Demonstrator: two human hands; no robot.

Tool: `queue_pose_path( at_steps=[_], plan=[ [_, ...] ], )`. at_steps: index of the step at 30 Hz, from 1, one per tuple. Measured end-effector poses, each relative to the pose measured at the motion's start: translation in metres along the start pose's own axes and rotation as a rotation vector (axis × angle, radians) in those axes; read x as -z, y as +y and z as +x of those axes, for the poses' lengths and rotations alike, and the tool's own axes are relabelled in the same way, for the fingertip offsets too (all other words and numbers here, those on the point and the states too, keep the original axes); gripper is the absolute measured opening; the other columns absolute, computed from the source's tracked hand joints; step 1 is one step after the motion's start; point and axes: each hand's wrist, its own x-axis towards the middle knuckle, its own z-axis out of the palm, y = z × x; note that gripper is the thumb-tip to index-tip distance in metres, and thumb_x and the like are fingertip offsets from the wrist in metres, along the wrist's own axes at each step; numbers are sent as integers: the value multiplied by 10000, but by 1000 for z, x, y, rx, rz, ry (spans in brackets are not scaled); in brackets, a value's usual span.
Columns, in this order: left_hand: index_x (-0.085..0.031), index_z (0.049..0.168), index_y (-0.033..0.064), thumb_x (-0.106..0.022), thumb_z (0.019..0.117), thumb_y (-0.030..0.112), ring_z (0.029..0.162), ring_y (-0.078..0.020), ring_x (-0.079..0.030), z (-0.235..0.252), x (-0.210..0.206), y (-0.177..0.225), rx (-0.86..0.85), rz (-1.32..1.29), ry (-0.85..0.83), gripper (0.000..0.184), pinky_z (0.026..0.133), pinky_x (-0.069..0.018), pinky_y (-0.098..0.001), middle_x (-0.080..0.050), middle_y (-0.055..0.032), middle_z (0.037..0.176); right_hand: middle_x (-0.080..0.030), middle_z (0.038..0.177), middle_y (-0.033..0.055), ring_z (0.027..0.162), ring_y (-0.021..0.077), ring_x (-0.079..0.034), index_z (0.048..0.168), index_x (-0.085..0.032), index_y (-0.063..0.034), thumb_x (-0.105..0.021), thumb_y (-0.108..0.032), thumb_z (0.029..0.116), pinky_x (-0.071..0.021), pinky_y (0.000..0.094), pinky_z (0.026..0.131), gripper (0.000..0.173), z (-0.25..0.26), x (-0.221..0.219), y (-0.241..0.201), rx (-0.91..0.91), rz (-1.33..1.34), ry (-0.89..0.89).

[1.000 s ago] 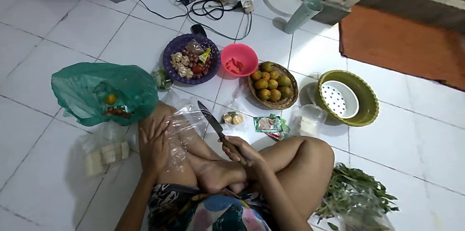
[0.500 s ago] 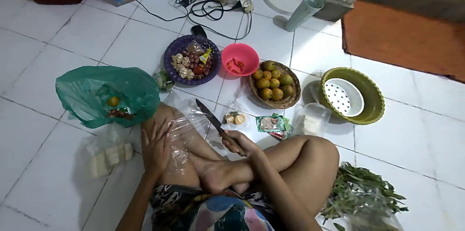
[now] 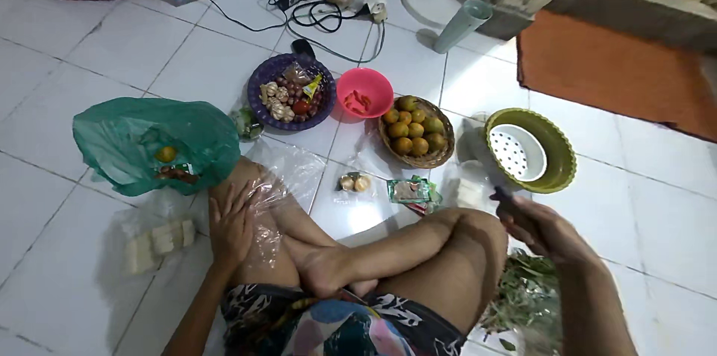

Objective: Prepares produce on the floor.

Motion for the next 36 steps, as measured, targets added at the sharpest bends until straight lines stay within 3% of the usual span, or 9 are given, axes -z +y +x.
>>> queue_pose_path(
  at_steps=[4, 9, 13, 16, 19, 22, 26, 30, 36],
  plan=[
    [-615, 1432, 204, -217, 1081, 336, 1497, -422, -333, 2, -5, -1, 3, 62, -24, 547, 1171, -74, -732, -504, -37, 1552, -562, 670, -99, 439, -29, -443, 1247, -562, -44, -270, -236, 1102, -387, 124, 412, 379, -5, 6, -11, -13, -5, 185],
    [-639, 1400, 129, -221, 1083, 342, 1478, -472, -340, -1, -8, -7, -16, 5, 29, 566, 1170, -52, -739, -537, -95, 1517, -538, 777, -16, 563, 29, -515, 1275, -530, 41, -371, -177, 1117, -472, 195, 542, 312, 40, -56, -7, -11, -59, 262],
    [-648, 1382, 96, -237, 1082, 317, 1457, -488, -369, -4, -7, -6, -35, 16, 57, 555, 1144, -80, -761, -551, -120, 1500, -542, 788, 9, 574, 50, -535, 1231, -540, 65, -398, -157, 1109, -495, 213, 564, 290, 77, -103, 5, 59, 40, 278],
    [-646, 1382, 86, -240, 1080, 303, 1455, -492, -369, -4, -4, 0, -26, 8, 41, 551, 1151, -79, -757, -542, -137, 1506, -615, 898, 36, 663, 69, -596, 1286, -507, 40, -353, -146, 1117, -533, 240, 637, 294, 73, -127, -4, 75, 55, 127],
    [-645, 1386, 103, -249, 1088, 300, 1456, -480, -375, -4, -3, -1, -20, 18, 43, 534, 1161, -77, -748, -546, -127, 1504, -571, 909, 21, 687, 53, -550, 1363, -480, 42, -356, -145, 1099, -491, 229, 641, 346, 45, -151, -7, 34, -92, -134],
    [-650, 1385, 122, -252, 1080, 303, 1467, -461, -368, -3, -3, 1, -7, 1, 32, 533, 1170, -75, -740, -537, -102, 1516, -542, 752, -22, 573, 26, -475, 1219, -594, 41, -415, -186, 1077, -427, 210, 547, 323, 21, -166, 8, 36, -285, -414],
    [-653, 1382, 123, -246, 1078, 293, 1461, -460, -380, -3, -4, 0, 3, -12, 37, 536, 1171, -78, -738, -549, -93, 1506, -562, 685, -19, 540, 18, -500, 1090, -663, 47, -503, -200, 1061, -446, 196, 533, 296, 5, -174, 27, 25, -394, -682],
    [-654, 1384, 138, -230, 1087, 309, 1465, -436, -386, -3, -4, 0, 4, -32, 56, 545, 1180, -88, -722, -561, -67, 1498, -556, 659, -38, 533, 8, -501, 1002, -668, 12, -517, -238, 1053, -446, 193, 537, 296, 4, -185, 35, 23, -384, -794],
    [-650, 1384, 112, -227, 1086, 284, 1467, -429, -387, -3, -6, -1, 4, -59, 83, 545, 1185, -76, -710, -568, -65, 1491, -550, 665, -51, 512, 6, -493, 1096, -668, -4, -506, -270, 1071, -428, 181, 502, 312, 19, -213, 37, -4, -353, -825]
  ],
)
